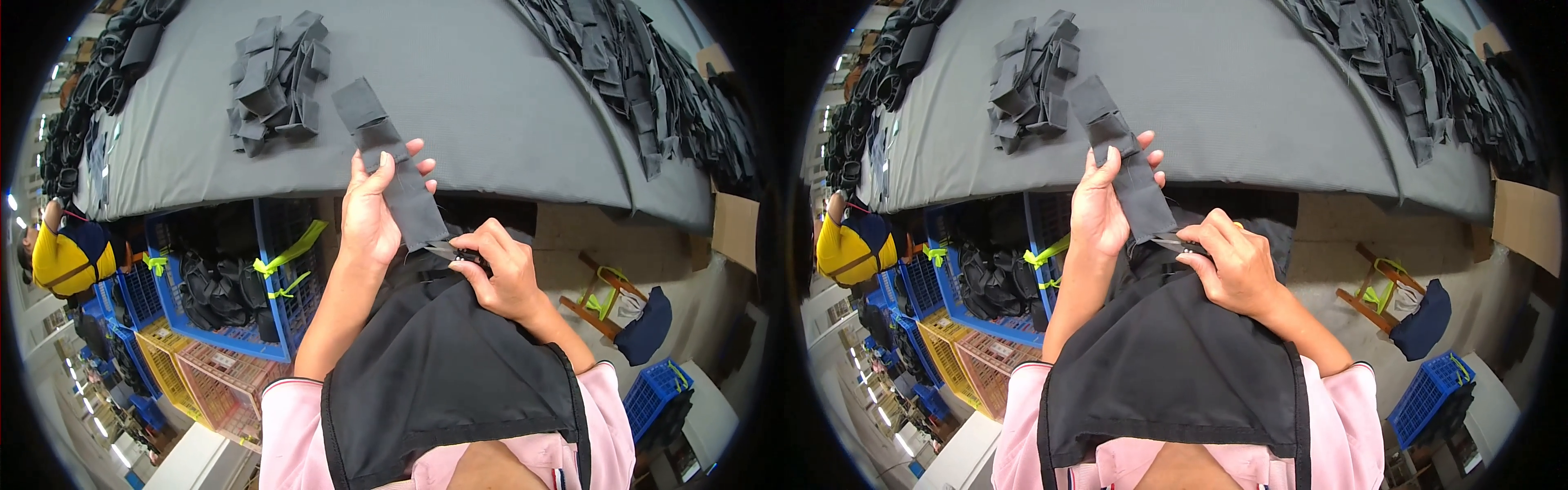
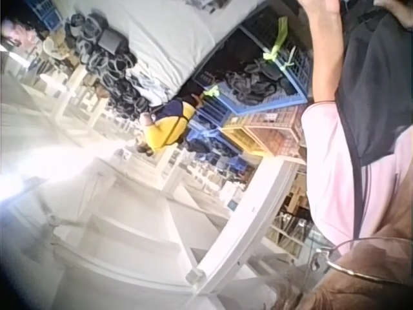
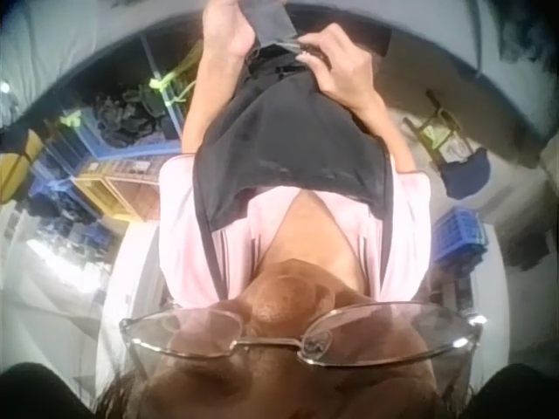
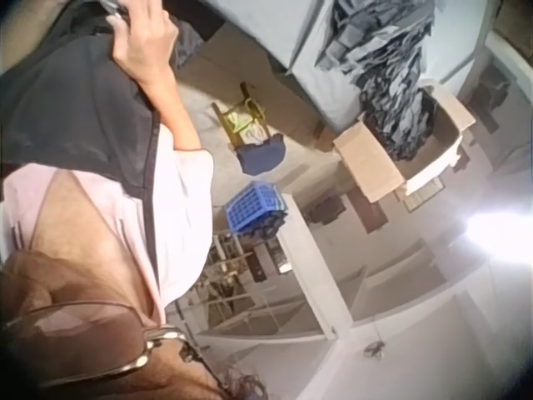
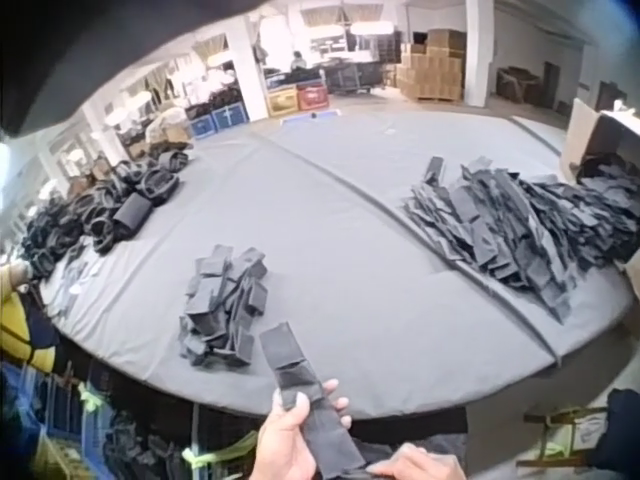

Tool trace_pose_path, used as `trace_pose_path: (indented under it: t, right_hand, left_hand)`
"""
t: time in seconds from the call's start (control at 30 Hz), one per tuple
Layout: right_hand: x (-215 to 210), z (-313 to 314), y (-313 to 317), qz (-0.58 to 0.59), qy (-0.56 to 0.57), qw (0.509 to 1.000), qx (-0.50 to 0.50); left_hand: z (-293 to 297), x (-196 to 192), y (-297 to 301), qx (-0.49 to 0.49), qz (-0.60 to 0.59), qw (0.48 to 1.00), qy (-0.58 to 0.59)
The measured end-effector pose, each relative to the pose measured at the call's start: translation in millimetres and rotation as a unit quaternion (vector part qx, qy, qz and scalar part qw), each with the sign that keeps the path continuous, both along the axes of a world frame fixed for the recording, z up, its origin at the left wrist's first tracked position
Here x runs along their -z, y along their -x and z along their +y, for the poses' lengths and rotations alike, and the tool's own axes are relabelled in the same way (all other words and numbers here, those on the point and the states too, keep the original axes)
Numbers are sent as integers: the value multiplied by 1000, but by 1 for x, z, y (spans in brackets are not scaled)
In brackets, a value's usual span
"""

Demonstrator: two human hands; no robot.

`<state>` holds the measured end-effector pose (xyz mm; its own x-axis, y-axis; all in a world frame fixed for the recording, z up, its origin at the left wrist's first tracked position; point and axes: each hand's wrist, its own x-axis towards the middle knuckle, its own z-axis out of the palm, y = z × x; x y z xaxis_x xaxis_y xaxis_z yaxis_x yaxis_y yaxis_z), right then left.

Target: Using clippers to trim excess material from small black fabric straps at a factory assembly table.

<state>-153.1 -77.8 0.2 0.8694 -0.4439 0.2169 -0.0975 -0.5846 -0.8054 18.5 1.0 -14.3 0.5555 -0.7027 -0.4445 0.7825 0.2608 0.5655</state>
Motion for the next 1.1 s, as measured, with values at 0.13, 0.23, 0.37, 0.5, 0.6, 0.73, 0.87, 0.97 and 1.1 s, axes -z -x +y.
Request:
trace_pose_path:
  t: [0.13,0.23,0.37,0.5,0.6,0.73,0.87,0.97,1.1]
  right_hand:
    - [1,5,-4,-3,12,1000,-15]
    - [3,9,-4,-9,4,1000,-6]
    - [2,11,-3,-11,-22,1000,9]
    - [1,13,-4,-16,-46,999,20]
    - [3,15,-5,-10,-43,999,28]
    - [3,17,-6,-18,-44,998,42]
    - [2,19,-5,-16,-32,998,47]
    - [6,19,-3,-23,-7,999,45]
    - [5,20,-2,-27,-25,998,52]
  left_hand:
    - [-1,1,1,-13,1,1000,5]
    - [-2,-1,3,-36,4,999,-14]
    - [-1,0,4,-66,1,998,-14]
    - [0,-2,6,-84,-24,996,-7]
    - [-2,-4,8,-92,-32,995,-18]
    - [-1,-3,10,-98,-35,995,-13]
    - [1,-3,11,-106,-33,994,-23]
    - [2,-2,12,-109,-29,993,-21]
    - [2,-3,13,-107,-14,994,-22]
